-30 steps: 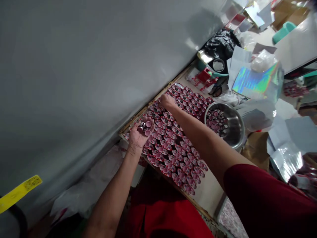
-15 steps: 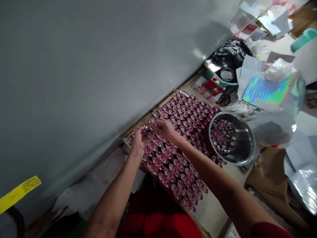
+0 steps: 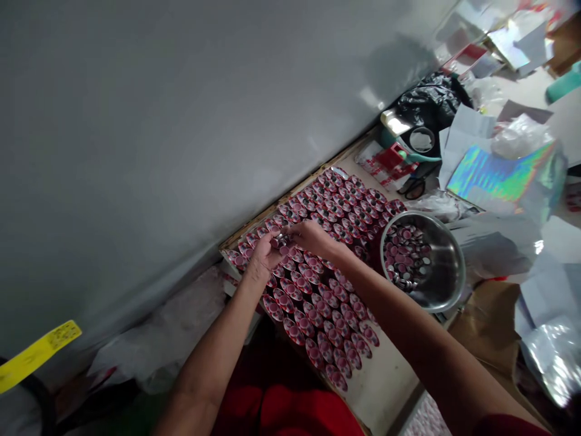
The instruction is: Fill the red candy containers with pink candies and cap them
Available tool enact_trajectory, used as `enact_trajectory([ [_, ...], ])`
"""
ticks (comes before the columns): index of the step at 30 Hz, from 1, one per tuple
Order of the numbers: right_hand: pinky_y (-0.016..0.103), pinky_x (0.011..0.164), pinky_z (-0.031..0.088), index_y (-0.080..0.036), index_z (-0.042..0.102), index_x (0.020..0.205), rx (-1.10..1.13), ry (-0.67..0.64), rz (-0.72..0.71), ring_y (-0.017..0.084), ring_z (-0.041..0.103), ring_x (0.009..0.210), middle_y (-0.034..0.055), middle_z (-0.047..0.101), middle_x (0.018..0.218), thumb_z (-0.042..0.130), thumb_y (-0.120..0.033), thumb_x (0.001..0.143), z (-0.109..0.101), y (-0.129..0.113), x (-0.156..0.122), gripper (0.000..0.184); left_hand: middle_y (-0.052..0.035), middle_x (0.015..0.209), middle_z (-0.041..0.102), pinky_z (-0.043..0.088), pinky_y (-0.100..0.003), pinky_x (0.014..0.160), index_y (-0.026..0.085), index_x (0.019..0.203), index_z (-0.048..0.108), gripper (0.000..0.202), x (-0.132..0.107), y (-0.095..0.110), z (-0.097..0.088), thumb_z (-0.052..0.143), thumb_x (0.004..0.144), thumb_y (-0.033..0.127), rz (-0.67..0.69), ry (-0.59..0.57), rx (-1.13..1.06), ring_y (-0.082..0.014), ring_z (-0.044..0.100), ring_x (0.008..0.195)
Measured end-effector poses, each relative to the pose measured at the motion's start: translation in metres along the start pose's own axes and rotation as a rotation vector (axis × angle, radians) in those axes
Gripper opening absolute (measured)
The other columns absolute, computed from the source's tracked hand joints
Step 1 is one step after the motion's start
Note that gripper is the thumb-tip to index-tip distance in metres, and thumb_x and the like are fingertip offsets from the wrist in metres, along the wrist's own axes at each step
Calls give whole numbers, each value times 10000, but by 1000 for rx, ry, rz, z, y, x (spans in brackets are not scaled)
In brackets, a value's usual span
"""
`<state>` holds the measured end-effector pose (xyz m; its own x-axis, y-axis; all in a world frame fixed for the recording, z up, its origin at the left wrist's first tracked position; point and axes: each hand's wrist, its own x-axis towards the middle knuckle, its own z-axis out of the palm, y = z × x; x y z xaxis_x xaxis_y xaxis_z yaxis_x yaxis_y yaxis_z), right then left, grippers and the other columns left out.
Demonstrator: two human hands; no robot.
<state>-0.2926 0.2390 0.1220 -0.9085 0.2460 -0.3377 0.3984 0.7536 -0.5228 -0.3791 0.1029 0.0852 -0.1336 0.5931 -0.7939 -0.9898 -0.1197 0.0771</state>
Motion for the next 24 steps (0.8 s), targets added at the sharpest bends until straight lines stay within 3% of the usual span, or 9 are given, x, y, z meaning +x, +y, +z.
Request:
enact_trajectory([
  [5, 243, 789, 478, -240, 850, 982, -66, 98, 103, 191, 732, 943, 49, 817, 1076, 691, -228, 915, -9, -3, 17, 173, -155, 1009, 828, 657, -500, 996, 87, 1300, 679, 411, 5, 14, 5, 453, 958, 97, -6, -12, -47, -273, 818, 966],
  [9, 241, 811, 499, -183, 836, 1081, -119, 133, 234, 198, 750, 968, 67, 824, 1033, 621, -222, 949, -17, 4, 47, 256, -163, 1089, 828, 601, -581, 1083, 107, 1324, 682, 419, 0, 27, 2, 453, 976, 155, 48, -34, -86, -307, 802, 1092],
  [14, 308, 897, 532, -195, 844, 1076, -210, 77, 371, 295, 752, 1125, 153, 820, 1148, 696, -197, 903, -21, 3, 88, 229, -155, 1204, 812, 531, -632, 1153, 152, 1345, 701, 411, -1, 36, -8, 469, 1009, 205, 98, -102, -107, -322, 742, 1253],
  [18, 363, 911, 558, -197, 824, 1134, -258, 18, 458, 348, 741, 1171, 176, 800, 1202, 833, -205, 800, -24, 5, 109, 333, -136, 1275, 792, 507, -622, 1184, 191, 1368, 709, 402, 6, 34, -19, 468, 1053, 248, 177, -194, -118, -317, 693, 1338],
  [21, 348, 892, 548, -228, 794, 1178, -277, 14, 462, 337, 739, 1164, 143, 796, 1214, 882, -260, 777, -29, 4, 106, 412, -122, 1329, 773, 507, -593, 1195, 211, 1349, 727, 396, 5, 31, -24, 442, 1082, 278, 244, -234, -139, -309, 662, 1382],
  [24, 325, 880, 514, -228, 752, 1228, -293, 66, 418, 298, 730, 1141, 133, 792, 1199, 744, -309, 933, -23, -12, 78, 306, -125, 1364, 756, 523, -564, 1185, 208, 1330, 739, 388, -4, 30, -25, 447, 1083, 272, 311, -207, -156, -306, 655, 1389],
])
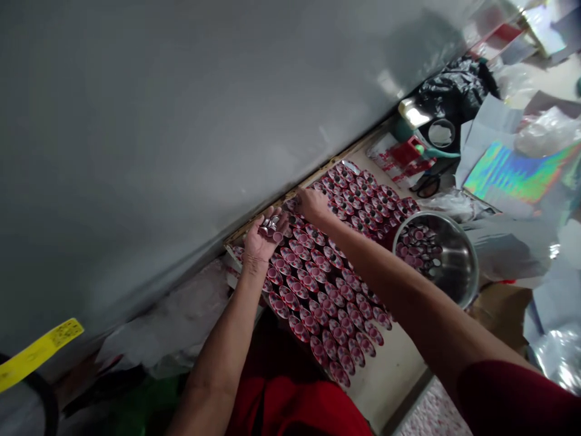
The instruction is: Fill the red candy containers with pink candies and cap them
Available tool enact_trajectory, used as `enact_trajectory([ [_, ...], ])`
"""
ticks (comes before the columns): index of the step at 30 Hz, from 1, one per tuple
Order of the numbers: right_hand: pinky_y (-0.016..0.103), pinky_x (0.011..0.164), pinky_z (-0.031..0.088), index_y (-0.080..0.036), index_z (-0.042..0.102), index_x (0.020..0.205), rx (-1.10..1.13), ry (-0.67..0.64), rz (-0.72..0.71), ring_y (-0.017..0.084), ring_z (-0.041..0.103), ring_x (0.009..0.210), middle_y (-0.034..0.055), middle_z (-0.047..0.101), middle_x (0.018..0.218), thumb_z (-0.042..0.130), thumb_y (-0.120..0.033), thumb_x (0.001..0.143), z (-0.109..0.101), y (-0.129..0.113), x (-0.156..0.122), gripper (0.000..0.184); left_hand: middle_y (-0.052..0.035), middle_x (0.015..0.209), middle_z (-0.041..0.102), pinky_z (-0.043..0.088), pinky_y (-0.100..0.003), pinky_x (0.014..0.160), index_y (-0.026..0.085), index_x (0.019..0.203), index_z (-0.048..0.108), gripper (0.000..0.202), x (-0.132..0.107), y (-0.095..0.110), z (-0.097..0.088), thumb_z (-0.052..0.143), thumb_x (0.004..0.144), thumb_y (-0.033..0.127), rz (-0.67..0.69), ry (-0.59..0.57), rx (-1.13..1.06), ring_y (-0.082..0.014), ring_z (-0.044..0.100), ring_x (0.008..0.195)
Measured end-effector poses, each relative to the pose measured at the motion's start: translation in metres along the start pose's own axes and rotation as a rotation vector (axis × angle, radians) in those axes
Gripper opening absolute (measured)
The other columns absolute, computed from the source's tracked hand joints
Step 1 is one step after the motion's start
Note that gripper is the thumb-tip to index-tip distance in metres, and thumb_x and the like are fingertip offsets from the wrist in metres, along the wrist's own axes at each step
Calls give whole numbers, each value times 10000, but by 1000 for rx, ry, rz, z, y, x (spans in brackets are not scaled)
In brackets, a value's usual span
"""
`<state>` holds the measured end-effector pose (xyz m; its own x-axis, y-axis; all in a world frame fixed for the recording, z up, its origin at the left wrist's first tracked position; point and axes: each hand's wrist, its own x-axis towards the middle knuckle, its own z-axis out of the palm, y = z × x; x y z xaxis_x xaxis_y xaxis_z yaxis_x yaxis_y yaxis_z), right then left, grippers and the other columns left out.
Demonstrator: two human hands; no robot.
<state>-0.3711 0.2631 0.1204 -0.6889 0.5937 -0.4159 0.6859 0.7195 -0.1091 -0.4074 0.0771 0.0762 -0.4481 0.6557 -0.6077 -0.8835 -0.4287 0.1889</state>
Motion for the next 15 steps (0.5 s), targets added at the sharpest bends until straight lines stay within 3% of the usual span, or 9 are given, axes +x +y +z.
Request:
enact_trajectory([
  [2, 308, 862, 495, -220, 735, 1217, 55, 84, -33, 260, 725, 1086, 120, 791, 1157, 592, -319, 1036, 10, -7, -34, 251, -125, 1354, 760, 546, -540, 1162, 207, 1317, 747, 378, -5, 2, 2, 461, 1074, 255, 38, 29, -2, -300, 669, 1372],
  [4, 299, 847, 487, -227, 751, 1150, 221, 181, -110, 235, 712, 1014, 98, 787, 1119, 547, -338, 1064, 26, -16, -67, 247, -124, 1312, 776, 576, -511, 1124, 206, 1308, 751, 377, -7, 1, 2, 466, 1063, 231, 67, 53, -13, -291, 692, 1339],
  [8, 279, 864, 503, -231, 803, 1032, 398, 137, -226, 210, 708, 984, 75, 791, 1082, 627, -205, 996, 61, -31, -108, 182, -151, 1203, 804, 604, -471, 1082, 163, 1317, 751, 415, -6, -12, 3, 461, 1020, 161, 89, 110, -71, -280, 741, 1253],
  [11, 241, 886, 511, -218, 806, 1041, 395, 124, -202, 176, 724, 982, 43, 803, 1065, 653, -173, 967, 69, -27, -109, 176, -160, 1170, 810, 593, -478, 1102, 143, 1314, 752, 422, -6, -22, 3, 461, 1009, 162, 107, 119, -97, -277, 752, 1229],
  [15, 254, 891, 514, -200, 800, 1085, 321, 135, -122, 179, 738, 980, 47, 811, 1074, 586, -207, 1003, 56, -8, -79, 229, -144, 1194, 811, 592, -509, 1108, 154, 1251, 770, 418, -11, -16, 5, 407, 1049, 194, 119, 103, -133, -283, 738, 1260],
])
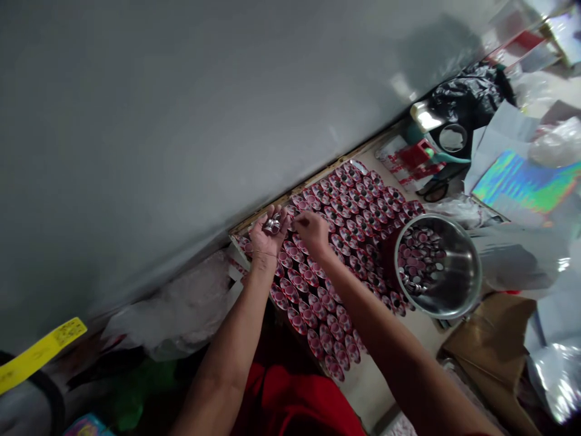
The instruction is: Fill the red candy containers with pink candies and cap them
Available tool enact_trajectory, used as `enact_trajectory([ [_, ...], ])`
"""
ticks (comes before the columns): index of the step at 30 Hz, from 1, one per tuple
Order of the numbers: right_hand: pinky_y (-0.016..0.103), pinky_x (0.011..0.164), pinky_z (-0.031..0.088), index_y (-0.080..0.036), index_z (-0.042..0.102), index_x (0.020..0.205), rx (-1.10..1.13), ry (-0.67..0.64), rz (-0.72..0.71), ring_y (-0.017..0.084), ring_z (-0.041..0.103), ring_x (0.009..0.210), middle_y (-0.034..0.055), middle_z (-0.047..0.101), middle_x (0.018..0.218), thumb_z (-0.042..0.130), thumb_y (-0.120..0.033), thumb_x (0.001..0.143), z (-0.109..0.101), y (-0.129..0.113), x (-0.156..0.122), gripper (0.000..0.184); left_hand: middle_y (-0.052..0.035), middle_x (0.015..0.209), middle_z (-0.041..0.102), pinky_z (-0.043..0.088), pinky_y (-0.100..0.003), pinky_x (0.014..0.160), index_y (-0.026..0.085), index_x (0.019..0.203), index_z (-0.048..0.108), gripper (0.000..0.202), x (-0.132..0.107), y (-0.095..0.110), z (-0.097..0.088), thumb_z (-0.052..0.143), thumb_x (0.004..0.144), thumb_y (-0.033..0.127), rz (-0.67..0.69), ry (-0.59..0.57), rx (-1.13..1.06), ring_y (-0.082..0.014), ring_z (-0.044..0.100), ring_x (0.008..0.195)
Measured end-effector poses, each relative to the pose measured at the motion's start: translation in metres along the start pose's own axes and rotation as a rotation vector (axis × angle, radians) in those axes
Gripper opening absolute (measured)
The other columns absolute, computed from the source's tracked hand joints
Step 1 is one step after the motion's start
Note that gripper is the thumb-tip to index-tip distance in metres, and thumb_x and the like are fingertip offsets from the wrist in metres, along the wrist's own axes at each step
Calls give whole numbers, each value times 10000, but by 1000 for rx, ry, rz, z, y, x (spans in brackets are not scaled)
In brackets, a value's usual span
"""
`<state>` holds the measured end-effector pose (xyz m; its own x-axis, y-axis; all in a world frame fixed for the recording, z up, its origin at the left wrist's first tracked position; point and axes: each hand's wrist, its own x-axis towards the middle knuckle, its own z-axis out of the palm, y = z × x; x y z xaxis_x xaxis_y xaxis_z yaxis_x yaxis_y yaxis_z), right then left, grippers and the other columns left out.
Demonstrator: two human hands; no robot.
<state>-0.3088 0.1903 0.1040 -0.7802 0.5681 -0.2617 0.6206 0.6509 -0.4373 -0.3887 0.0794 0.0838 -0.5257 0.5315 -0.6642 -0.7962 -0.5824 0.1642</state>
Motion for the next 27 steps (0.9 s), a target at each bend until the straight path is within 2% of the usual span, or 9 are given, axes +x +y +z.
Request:
enact_trajectory([
  [4, 311, 935, 501, -213, 808, 1064, -133, -28, 52, 250, 725, 1127, 108, 798, 1189, 568, -213, 1006, -13, 8, 40, 247, -138, 1229, 807, 578, -521, 1132, 147, 1222, 770, 390, -4, 15, 1, 421, 1056, 198, -45, -35, 21, -293, 713, 1307],
  [7, 337, 939, 508, -232, 789, 1137, -217, -92, 96, 292, 723, 1178, 136, 792, 1228, 641, -244, 975, -14, 6, 62, 219, -148, 1280, 791, 551, -522, 1167, 141, 1275, 752, 388, -2, 18, -3, 439, 1052, 198, -87, -24, 46, -286, 690, 1345],
  [11, 377, 960, 525, -212, 710, 1296, -297, -159, 178, 341, 722, 1205, 161, 786, 1260, 831, -283, 842, -16, 1, 83, 476, -141, 1329, 775, 526, -520, 1195, 155, 1338, 728, 409, 2, 13, -12, 441, 1050, 204, -124, -53, 56, -283, 656, 1393],
  [14, 381, 967, 522, -217, 703, 1302, -310, -170, 187, 332, 726, 1209, 158, 788, 1262, 818, -242, 852, -23, -6, 87, 465, -135, 1314, 783, 529, -533, 1191, 167, 1347, 726, 412, 1, 12, -16, 445, 1048, 209, -115, -61, 54, -293, 654, 1396],
  [16, 367, 942, 521, -212, 729, 1251, -297, -155, 176, 321, 736, 1185, 161, 792, 1243, 788, -240, 880, -28, -11, 79, 377, -139, 1307, 785, 540, -535, 1179, 169, 1355, 725, 416, -2, 13, -16, 458, 1038, 206, -99, -39, 61, -297, 667, 1380],
  [19, 322, 867, 522, -234, 762, 1148, -229, -90, 162, 276, 752, 1105, 110, 813, 1160, 715, -390, 959, -30, -18, 48, 249, -144, 1302, 786, 559, -517, 1156, 168, 1355, 726, 410, -8, 12, -17, 485, 1025, 199, -72, -27, 92, -289, 694, 1341],
  [22, 284, 788, 505, -260, 781, 1023, 14, 7, 170, 218, 758, 950, 40, 826, 997, 660, -485, 974, -19, -21, 9, 260, -127, 1257, 805, 583, -413, 1123, 161, 1304, 751, 374, -9, 4, -20, 504, 1025, 191, -58, -2, 136, -237, 742, 1255],
  [25, 261, 722, 481, -239, 790, 914, 224, 29, 233, 198, 745, 833, 21, 820, 893, 752, -391, 865, -2, -18, -17, 164, -98, 1131, 839, 586, -331, 1095, 155, 1246, 776, 343, -8, -14, -24, 521, 1017, 173, -69, 38, 164, -201, 776, 1171],
  [27, 242, 680, 470, -218, 801, 908, 286, 23, 272, 186, 741, 786, 13, 818, 863, 759, -314, 814, 6, -9, -25, 141, -93, 1060, 847, 584, -337, 1100, 145, 1210, 786, 325, -9, -28, -24, 529, 1012, 168, -97, 44, 172, -212, 778, 1168],
])
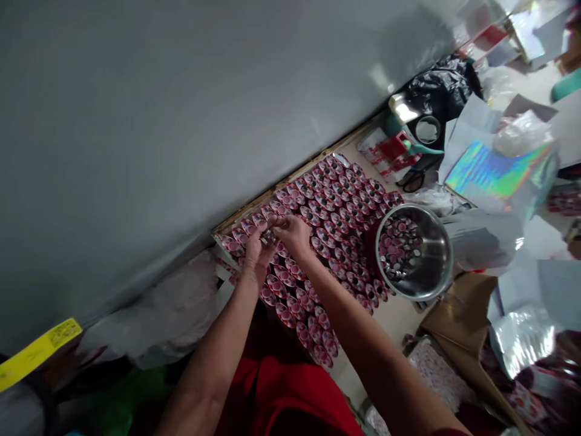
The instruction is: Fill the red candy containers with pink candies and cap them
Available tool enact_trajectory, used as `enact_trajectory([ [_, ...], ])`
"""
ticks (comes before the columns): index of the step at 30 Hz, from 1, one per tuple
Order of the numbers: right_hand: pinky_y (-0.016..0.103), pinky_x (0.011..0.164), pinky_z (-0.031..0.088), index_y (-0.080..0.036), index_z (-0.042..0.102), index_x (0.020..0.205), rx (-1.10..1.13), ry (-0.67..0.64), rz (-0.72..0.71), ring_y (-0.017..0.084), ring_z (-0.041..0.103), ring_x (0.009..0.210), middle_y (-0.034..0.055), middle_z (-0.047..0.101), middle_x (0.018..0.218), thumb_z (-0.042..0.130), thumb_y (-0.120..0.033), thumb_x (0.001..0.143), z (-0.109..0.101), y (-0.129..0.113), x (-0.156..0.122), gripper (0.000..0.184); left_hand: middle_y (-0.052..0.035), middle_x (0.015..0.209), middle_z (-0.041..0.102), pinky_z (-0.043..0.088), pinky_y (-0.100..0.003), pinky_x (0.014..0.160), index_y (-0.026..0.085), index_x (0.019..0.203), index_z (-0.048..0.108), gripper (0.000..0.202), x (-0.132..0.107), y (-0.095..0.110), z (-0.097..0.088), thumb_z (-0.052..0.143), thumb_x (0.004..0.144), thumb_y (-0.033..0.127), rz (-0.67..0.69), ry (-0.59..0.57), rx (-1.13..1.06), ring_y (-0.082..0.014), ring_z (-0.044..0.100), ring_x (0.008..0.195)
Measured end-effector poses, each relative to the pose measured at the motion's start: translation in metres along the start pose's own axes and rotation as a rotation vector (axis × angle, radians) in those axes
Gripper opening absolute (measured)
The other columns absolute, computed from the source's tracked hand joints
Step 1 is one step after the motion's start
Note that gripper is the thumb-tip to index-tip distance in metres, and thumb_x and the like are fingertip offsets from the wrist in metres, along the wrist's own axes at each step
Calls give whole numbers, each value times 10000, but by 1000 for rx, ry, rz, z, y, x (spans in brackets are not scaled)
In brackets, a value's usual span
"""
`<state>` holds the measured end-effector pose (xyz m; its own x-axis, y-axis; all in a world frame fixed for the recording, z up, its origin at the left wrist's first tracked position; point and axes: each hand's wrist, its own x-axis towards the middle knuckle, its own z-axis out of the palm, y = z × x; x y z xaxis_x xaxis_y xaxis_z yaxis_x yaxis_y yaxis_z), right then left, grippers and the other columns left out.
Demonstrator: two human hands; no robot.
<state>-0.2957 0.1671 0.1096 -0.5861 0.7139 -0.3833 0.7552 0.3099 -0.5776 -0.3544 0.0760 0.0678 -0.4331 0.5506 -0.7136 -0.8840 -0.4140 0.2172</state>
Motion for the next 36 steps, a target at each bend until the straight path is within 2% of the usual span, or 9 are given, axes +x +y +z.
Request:
enact_trajectory([
  [3, 223, 634, 463, -183, 817, 939, 5, 14, 19, 170, 725, 710, 7, 812, 818, 713, -279, 810, -8, 21, 2, 191, -118, 1097, 841, 590, -391, 1103, 132, 1206, 784, 337, -3, -18, 6, 512, 1010, 168, -59, -9, 8, -243, 765, 1205],
  [6, 231, 637, 472, -156, 829, 999, -60, 61, 33, 180, 715, 694, 24, 812, 820, 645, -312, 863, -32, 42, 16, 276, -142, 1185, 823, 581, -445, 1117, 130, 1246, 767, 370, -4, -27, 14, 480, 1019, 181, -97, -20, -12, -261, 751, 1236],
  [12, 298, 802, 491, -197, 844, 976, -336, 112, 43, 253, 747, 958, 111, 820, 1037, 623, -288, 908, -73, 60, 56, 249, -140, 1175, 826, 550, -505, 1151, 148, 1323, 735, 387, 3, -13, 17, 513, 1009, 186, -110, -64, -12, -276, 749, 1241],
  [18, 314, 861, 505, -226, 815, 980, -524, 1, 37, 253, 742, 1032, 113, 806, 1113, 651, -282, 931, -70, 56, 73, 180, -133, 1295, 792, 542, -502, 1156, 198, 1406, 703, 434, 7, 8, 21, 489, 1028, 201, -55, -110, -1, -276, 720, 1297],
  [25, 329, 821, 529, -244, 797, 998, -605, -90, 101, 293, 757, 1044, 102, 816, 1082, 830, -316, 811, -72, 55, 104, 203, -118, 1365, 763, 543, -485, 1158, 193, 1310, 751, 381, 9, -2, 26, 489, 1039, 251, -100, -176, 20, -298, 636, 1413],
  [28, 334, 812, 525, -220, 782, 1048, -588, -65, 84, 298, 756, 1028, 127, 812, 1088, 828, -283, 820, -78, 48, 96, 242, -128, 1365, 761, 543, -480, 1155, 187, 1311, 745, 382, 0, -10, 28, 494, 1030, 246, -110, -158, 12, -300, 640, 1408],
  [31, 322, 833, 511, -215, 766, 1096, -542, -28, 26, 272, 747, 1024, 117, 807, 1087, 736, -230, 889, -79, 40, 66, 210, -142, 1354, 764, 553, -497, 1142, 183, 1351, 721, 398, -9, -13, 24, 522, 1011, 235, -98, -121, 6, -303, 665, 1375],
  [34, 275, 875, 500, -251, 763, 1115, -382, -32, -170, 201, 720, 1005, 45, 789, 1085, 633, -268, 960, -69, 38, 26, 203, -122, 1331, 776, 577, -487, 1115, 206, 1383, 703, 414, -11, -17, 18, 516, 1013, 214, -114, -133, 6, -287, 699, 1326],
  [36, 259, 863, 505, -245, 764, 1128, -207, -67, -327, 179, 701, 935, 34, 767, 1088, 628, -254, 931, -57, 42, 3, 240, -105, 1291, 794, 598, -442, 1087, 213, 1373, 713, 412, -10, -22, 15, 498, 1022, 200, -135, -121, 11, -268, 729, 1275],
])
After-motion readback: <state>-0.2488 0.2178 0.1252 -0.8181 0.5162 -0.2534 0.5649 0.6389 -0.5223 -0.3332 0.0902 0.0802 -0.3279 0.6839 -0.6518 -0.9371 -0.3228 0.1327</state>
